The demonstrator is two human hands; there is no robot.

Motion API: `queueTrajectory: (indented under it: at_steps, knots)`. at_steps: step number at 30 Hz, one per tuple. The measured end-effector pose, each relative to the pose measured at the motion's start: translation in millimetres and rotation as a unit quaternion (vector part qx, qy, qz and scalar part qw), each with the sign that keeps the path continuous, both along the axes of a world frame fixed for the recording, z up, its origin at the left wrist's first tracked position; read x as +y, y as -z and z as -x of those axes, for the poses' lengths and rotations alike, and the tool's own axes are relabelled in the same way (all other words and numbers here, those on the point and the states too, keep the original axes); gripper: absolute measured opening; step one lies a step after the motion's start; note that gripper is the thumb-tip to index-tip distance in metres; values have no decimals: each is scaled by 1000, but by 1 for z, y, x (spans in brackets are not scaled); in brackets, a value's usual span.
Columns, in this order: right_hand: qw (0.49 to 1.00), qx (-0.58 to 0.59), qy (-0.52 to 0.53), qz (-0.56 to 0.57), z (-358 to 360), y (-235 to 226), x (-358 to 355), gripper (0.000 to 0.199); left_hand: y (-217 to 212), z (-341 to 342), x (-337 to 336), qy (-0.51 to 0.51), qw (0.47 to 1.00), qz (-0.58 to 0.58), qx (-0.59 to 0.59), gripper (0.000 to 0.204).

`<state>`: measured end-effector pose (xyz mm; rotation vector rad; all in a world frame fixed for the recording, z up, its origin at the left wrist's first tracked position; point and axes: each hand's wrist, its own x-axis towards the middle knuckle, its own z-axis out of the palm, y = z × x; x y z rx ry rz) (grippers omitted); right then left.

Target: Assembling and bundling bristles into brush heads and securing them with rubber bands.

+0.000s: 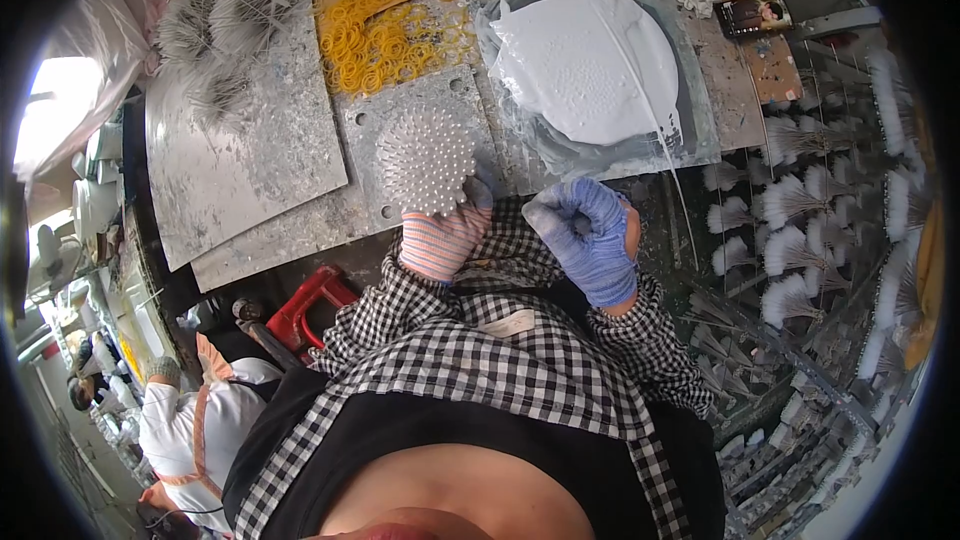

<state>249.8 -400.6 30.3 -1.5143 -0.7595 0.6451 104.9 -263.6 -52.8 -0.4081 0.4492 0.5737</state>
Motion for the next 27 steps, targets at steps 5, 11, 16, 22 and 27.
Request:
queueTrajectory:
  at_steps: [5,11,16,22,27]
  knots:
    - [1000,5,-9,5,1,-2,1,10,-12,1,-2,-16,992,-121,-20,35]
    - [1000,14,-13,-4,1,2,3,10,-13,1,4,-37,997,-60,26,36]
    - [999,25,-16,-16,2,4,5,10,5,5,7,-19,987,-156,42,51]
    - [999,16,-1,-34,-21,7,8,12,-43,4,37,62,935,-337,92,79]
    - [995,-44,-66,56,-40,-20,35,18,-53,6,60,158,881,-423,140,78]
